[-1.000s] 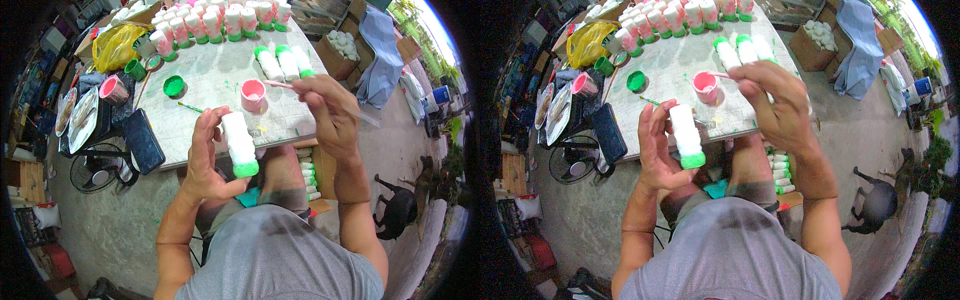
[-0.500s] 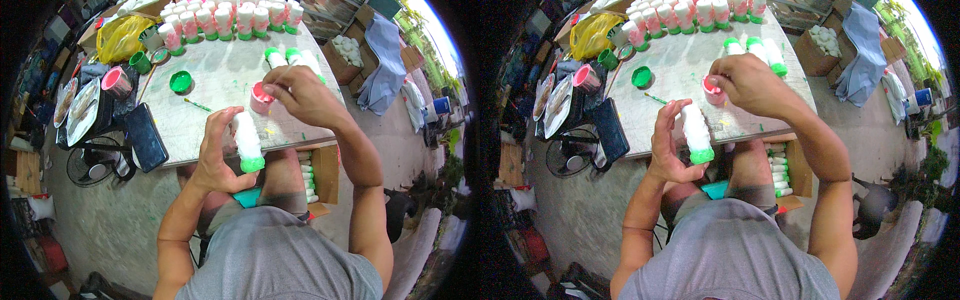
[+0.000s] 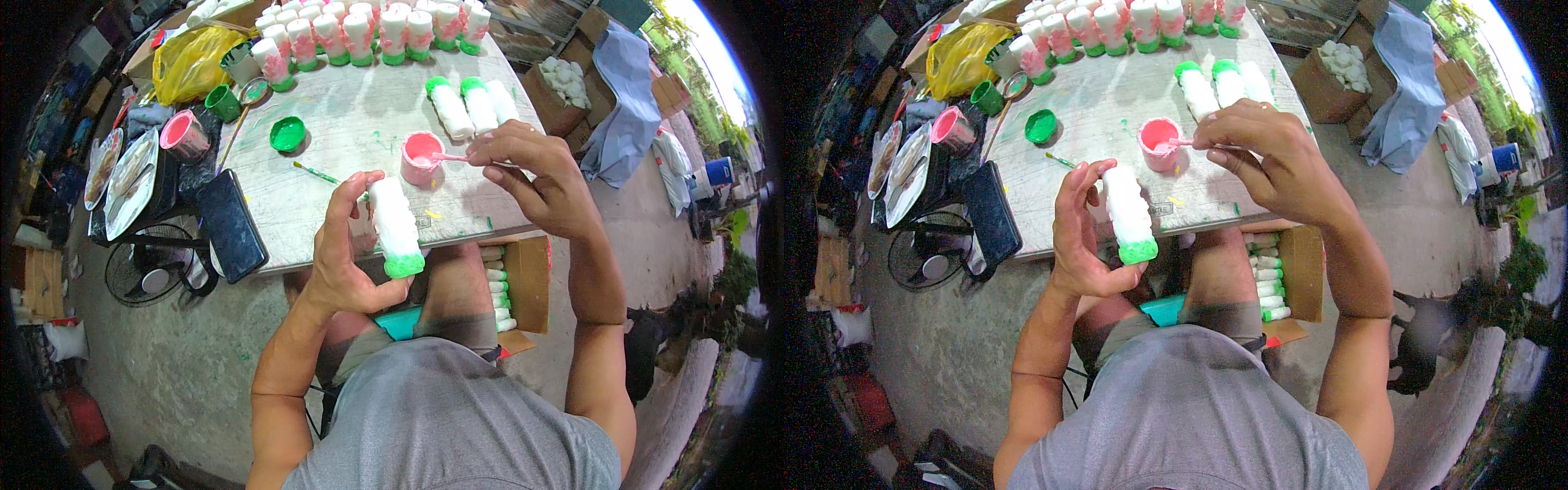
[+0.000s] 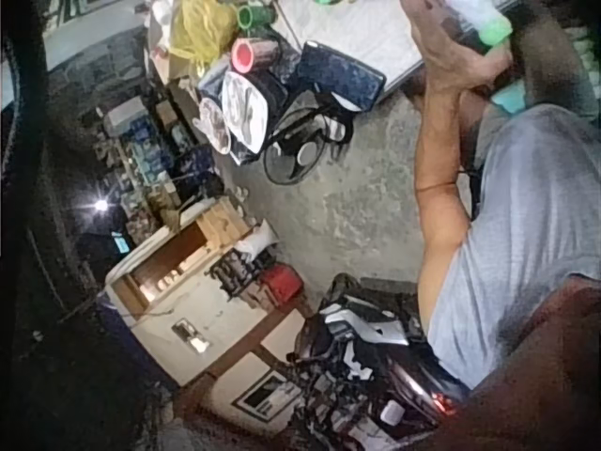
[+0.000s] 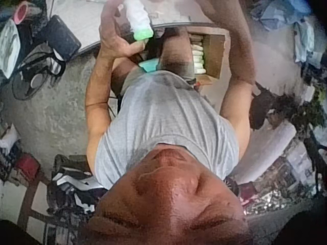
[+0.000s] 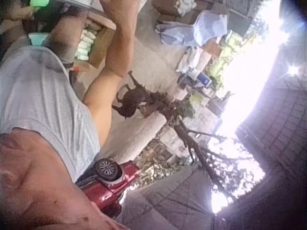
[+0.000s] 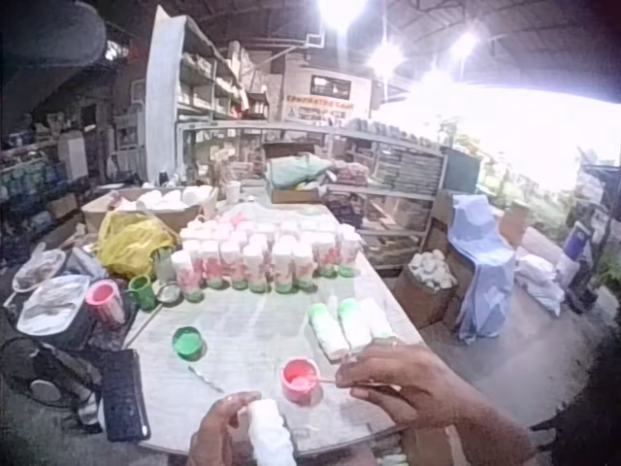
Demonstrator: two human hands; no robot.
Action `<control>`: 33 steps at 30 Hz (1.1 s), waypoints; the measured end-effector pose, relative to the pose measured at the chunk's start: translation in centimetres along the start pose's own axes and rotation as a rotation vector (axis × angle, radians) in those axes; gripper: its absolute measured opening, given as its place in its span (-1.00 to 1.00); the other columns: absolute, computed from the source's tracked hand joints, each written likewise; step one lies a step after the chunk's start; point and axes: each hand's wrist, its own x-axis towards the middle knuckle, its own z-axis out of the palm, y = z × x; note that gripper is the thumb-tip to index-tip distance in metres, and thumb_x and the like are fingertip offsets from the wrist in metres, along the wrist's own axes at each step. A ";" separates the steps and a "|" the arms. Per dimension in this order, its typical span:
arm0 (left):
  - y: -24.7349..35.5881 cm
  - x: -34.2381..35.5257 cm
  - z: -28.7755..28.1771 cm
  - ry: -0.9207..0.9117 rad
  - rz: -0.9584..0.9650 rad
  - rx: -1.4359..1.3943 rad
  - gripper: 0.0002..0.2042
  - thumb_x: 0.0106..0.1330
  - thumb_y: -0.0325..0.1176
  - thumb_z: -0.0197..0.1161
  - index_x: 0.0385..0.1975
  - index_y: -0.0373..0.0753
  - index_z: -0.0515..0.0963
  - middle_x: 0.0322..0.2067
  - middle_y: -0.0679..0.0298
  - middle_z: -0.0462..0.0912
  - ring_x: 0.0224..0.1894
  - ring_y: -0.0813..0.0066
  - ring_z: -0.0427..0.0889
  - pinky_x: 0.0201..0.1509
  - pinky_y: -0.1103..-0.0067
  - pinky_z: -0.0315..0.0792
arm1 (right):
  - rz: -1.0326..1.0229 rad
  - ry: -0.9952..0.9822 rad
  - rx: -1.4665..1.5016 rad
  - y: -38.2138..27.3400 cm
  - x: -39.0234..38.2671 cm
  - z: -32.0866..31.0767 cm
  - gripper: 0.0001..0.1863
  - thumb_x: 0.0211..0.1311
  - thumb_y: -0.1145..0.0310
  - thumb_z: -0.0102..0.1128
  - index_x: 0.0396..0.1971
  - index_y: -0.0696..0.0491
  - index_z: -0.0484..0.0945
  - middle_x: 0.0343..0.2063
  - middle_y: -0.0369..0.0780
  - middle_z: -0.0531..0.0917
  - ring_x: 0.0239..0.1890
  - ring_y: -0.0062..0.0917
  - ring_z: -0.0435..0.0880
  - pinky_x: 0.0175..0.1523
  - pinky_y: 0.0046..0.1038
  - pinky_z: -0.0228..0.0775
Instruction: The person paints pink floral patterns onto small white cylindrical objects that have green-painted bases. They use a fine brush to apply pink paint from a small container, rotating each object to complete the design before setting it aside.
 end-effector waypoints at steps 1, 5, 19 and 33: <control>0.0 0.0 -0.1 -0.005 -0.013 0.004 0.13 -0.28 -0.31 0.53 0.47 -0.34 0.12 0.27 -0.11 0.49 0.17 0.16 0.60 0.15 0.41 0.45 | -0.035 0.018 -0.037 -0.5 -0.1 -0.1 -0.88 0.28 0.54 0.31 -0.20 0.14 0.69 -0.24 -0.12 0.75 -0.19 -0.26 0.73 -0.04 -0.33 0.53; -0.2 0.0 -0.2 0.001 -0.003 -0.023 0.13 -0.29 -0.31 0.53 0.46 -0.35 0.14 0.28 -0.06 0.50 0.14 0.25 0.58 0.09 0.46 0.41 | 0.011 0.044 0.002 -0.8 -0.8 -1.1 -0.86 0.29 0.55 0.31 -0.18 0.15 0.69 -0.23 -0.13 0.75 -0.18 -0.32 0.74 -0.01 -0.38 0.53; -1.6 -1.0 0.1 -0.051 -0.027 -0.181 0.25 -0.24 -0.22 0.61 0.55 -0.27 -0.04 0.35 -0.11 0.32 0.38 0.08 0.37 0.45 0.26 0.21 | 0.456 0.477 0.462 3.2 -4.6 4.2 -0.75 0.46 0.34 0.30 -0.08 0.23 0.72 -0.23 -0.23 0.79 -0.19 -0.67 0.67 -0.07 -0.60 0.50; -1.6 -1.0 -0.1 -0.058 -0.053 -0.198 0.29 -0.23 -0.14 0.69 0.55 -0.28 -0.03 0.34 -0.10 0.34 0.36 0.07 0.39 0.46 0.23 0.19 | 0.052 0.372 0.282 2.9 -5.3 4.6 -0.73 0.22 0.65 0.34 -0.07 0.16 0.73 -0.12 -0.08 0.79 -0.03 -0.33 0.73 0.09 -0.36 0.55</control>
